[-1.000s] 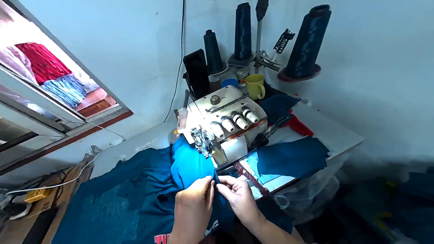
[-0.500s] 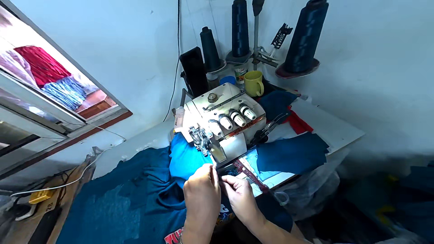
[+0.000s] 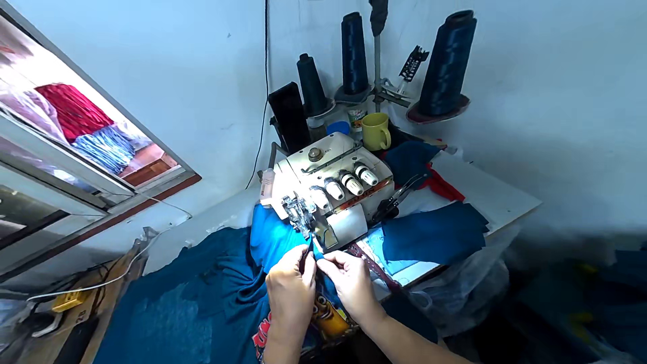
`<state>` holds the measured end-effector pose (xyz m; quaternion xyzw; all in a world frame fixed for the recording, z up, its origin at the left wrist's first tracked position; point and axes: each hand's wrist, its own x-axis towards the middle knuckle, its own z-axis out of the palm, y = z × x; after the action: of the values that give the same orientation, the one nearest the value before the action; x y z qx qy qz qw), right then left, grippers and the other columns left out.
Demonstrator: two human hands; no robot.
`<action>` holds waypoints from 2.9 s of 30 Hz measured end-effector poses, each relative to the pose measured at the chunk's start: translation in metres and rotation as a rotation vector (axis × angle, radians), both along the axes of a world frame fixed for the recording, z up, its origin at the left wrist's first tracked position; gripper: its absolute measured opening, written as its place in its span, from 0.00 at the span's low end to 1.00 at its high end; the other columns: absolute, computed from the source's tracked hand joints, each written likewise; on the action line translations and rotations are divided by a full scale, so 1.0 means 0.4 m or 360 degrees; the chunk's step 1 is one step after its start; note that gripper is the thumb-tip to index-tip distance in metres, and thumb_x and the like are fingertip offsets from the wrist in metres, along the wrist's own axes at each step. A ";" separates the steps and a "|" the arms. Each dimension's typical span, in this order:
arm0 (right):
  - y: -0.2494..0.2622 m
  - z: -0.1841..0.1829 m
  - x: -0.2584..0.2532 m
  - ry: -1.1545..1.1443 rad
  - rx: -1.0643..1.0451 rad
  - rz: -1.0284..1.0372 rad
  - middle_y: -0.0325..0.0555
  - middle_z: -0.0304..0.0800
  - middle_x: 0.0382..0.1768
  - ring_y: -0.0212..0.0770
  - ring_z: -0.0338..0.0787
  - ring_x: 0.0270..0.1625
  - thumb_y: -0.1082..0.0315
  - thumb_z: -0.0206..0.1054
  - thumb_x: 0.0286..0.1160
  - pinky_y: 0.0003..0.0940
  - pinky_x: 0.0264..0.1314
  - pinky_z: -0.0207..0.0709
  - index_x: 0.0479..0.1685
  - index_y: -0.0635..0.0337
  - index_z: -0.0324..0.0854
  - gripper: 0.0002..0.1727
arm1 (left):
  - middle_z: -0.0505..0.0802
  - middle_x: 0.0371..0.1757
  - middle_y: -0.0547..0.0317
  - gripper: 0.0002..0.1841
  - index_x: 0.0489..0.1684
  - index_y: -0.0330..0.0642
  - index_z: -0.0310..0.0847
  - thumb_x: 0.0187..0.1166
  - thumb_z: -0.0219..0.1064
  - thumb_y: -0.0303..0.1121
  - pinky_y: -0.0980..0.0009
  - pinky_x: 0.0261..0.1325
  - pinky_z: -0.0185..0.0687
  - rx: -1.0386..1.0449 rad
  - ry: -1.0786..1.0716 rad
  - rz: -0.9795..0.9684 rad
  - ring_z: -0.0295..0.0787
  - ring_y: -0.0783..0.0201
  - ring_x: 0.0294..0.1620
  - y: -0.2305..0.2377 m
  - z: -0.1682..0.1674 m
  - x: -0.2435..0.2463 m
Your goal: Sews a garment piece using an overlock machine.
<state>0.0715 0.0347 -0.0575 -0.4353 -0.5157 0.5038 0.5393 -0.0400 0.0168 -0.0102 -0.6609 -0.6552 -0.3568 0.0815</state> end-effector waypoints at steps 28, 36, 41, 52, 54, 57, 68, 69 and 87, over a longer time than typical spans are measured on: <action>-0.027 -0.009 -0.049 0.0352 0.0048 -0.0038 0.44 0.95 0.38 0.28 0.94 0.40 0.78 0.63 0.77 0.23 0.47 0.88 0.46 0.68 0.88 0.09 | 0.95 0.60 0.48 0.17 0.56 0.38 0.93 0.80 0.58 0.29 0.46 0.71 0.81 0.0170 0.0393 -0.0135 0.91 0.47 0.65 -0.023 -0.081 -0.011; -0.061 0.009 -0.012 -0.0017 -0.0032 0.0444 0.42 0.95 0.43 0.23 0.81 0.17 0.71 0.60 0.82 0.20 0.20 0.81 0.57 0.65 0.89 0.15 | 0.95 0.62 0.60 0.20 0.54 0.46 0.94 0.75 0.54 0.33 0.51 0.77 0.75 0.0087 -0.0039 -0.0324 0.87 0.61 0.70 0.018 -0.063 -0.097; -0.057 0.013 -0.017 0.0013 -0.0101 0.0515 0.37 0.90 0.26 0.25 0.81 0.13 0.69 0.61 0.84 0.22 0.16 0.80 0.50 0.65 0.88 0.12 | 0.93 0.63 0.62 0.17 0.58 0.46 0.92 0.80 0.58 0.34 0.54 0.81 0.72 -0.0008 -0.0142 -0.0309 0.85 0.65 0.72 0.063 -0.046 -0.135; -0.057 -0.010 0.017 0.0034 -0.0089 0.0400 0.40 0.90 0.32 0.27 0.77 0.11 0.69 0.57 0.87 0.24 0.12 0.78 0.60 0.67 0.84 0.14 | 0.93 0.64 0.51 0.15 0.54 0.36 0.92 0.78 0.60 0.26 0.59 0.77 0.77 0.0219 -0.0325 0.0058 0.85 0.55 0.72 0.019 -0.076 -0.135; -0.057 -0.012 0.018 0.0039 -0.0070 0.0403 0.41 0.91 0.32 0.27 0.78 0.11 0.70 0.57 0.87 0.24 0.12 0.78 0.59 0.67 0.85 0.14 | 0.94 0.63 0.52 0.16 0.52 0.36 0.93 0.77 0.59 0.26 0.62 0.75 0.79 0.0246 -0.0337 0.0063 0.87 0.57 0.70 -0.012 -0.083 -0.134; -0.056 -0.005 0.017 0.0038 -0.0083 0.0410 0.44 0.95 0.43 0.27 0.78 0.12 0.70 0.57 0.87 0.23 0.12 0.77 0.58 0.66 0.85 0.14 | 0.93 0.64 0.49 0.17 0.55 0.36 0.93 0.76 0.59 0.26 0.67 0.72 0.82 0.0277 -0.0390 0.0052 0.89 0.59 0.68 -0.059 -0.094 -0.129; -0.034 -0.018 -0.031 -0.0223 0.0372 0.0228 0.34 0.95 0.36 0.23 0.92 0.41 0.63 0.65 0.79 0.20 0.46 0.85 0.42 0.56 0.93 0.11 | 0.90 0.64 0.38 0.17 0.56 0.29 0.90 0.71 0.62 0.19 0.67 0.72 0.82 0.0235 -0.0560 -0.0101 0.88 0.55 0.68 -0.204 -0.127 -0.041; -0.034 -0.018 -0.035 -0.0248 0.0358 0.0241 0.33 0.95 0.36 0.23 0.91 0.41 0.61 0.66 0.78 0.22 0.47 0.85 0.41 0.55 0.93 0.12 | 0.90 0.64 0.36 0.17 0.56 0.28 0.90 0.71 0.62 0.18 0.65 0.72 0.82 0.0211 -0.0565 -0.0132 0.88 0.53 0.68 -0.211 -0.129 -0.028; -0.084 -0.030 0.034 -0.0125 0.0763 0.0126 0.31 0.83 0.27 0.17 0.82 0.33 0.72 0.60 0.80 0.13 0.39 0.77 0.27 0.61 0.83 0.12 | 0.92 0.36 0.53 0.09 0.38 0.37 0.90 0.79 0.61 0.22 0.69 0.51 0.89 -0.0080 -0.0308 -0.0454 0.92 0.61 0.42 -0.156 -0.104 -0.089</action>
<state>0.0852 0.0011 -0.0694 -0.2934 -0.6577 0.3704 0.5866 -0.0757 -0.0455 -0.0517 -0.7115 -0.5683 -0.4102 -0.0499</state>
